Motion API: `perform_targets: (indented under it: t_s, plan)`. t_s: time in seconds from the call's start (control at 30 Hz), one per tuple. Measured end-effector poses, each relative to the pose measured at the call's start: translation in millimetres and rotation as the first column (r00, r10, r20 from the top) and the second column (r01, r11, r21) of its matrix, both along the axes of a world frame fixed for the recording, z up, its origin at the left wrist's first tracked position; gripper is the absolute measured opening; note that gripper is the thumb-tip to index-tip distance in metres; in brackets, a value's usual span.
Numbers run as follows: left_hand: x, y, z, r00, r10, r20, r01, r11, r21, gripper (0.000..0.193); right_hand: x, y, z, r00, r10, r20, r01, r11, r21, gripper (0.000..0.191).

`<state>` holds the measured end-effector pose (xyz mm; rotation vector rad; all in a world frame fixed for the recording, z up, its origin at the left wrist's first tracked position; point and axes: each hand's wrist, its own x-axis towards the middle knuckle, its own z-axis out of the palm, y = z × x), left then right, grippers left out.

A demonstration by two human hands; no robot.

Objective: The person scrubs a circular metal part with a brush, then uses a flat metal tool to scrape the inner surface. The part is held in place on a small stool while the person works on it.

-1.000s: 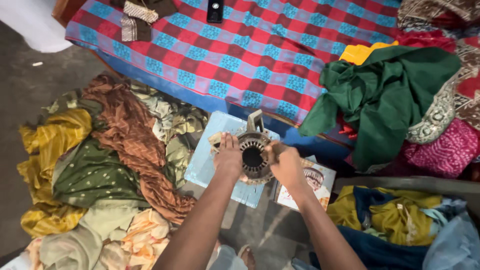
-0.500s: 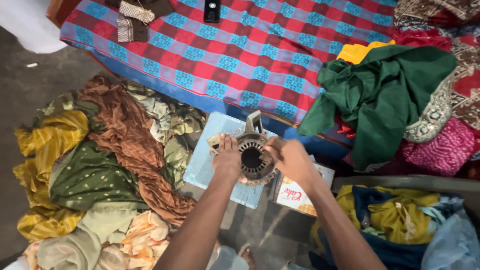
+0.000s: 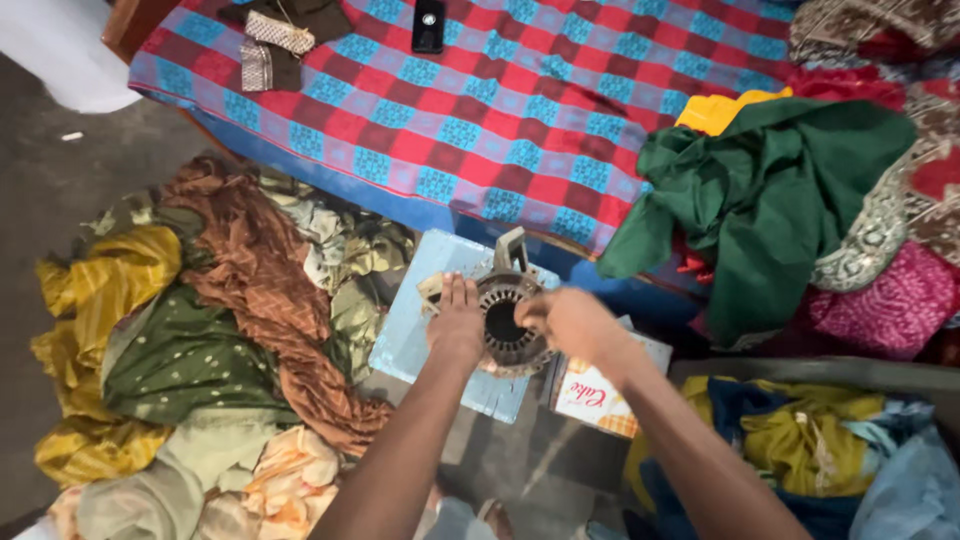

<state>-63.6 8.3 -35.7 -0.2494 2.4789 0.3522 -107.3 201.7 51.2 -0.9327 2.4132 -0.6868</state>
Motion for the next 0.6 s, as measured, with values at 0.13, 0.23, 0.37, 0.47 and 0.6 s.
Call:
perform_targets:
  t_s: [0.13,0.23,0.37,0.47,0.6]
  plan:
    - [-2.5,1.9,-6.6,1.000,0.004,-0.030,-0.003,1.000,0.015,0.151,-1.9,5.7,-1.7,0.990,0.071,-0.123,-0.100,0.963,-0.252,0.012]
    - [-0.6,2.5,-6.5,0.997,0.005,-0.076,-0.004,1.000,0.016,0.151,-1.4,9.9,-2.2,0.987,0.099,-0.130,-0.132,0.952,-0.277,0.014]
    - [1.0,1.6,-1.2,1.000,0.029,-0.007,-0.029,0.999,0.028,0.153,4.4,10.6,-6.4,0.986,-0.020,-0.166,-0.025,0.964,-0.265,0.011]
    - [-3.0,-0.7,4.6,1.000,0.021,-0.006,-0.020,0.999,0.024,0.156,7.3,10.2,-9.4,0.951,-0.297,0.086,0.310,0.916,-0.255,0.015]
    - [-3.7,2.4,9.8,0.998,-0.013,0.064,0.013,1.000,0.001,0.160,9.6,8.8,-13.5,0.976,-0.163,-0.142,0.090,0.903,-0.419,0.014]
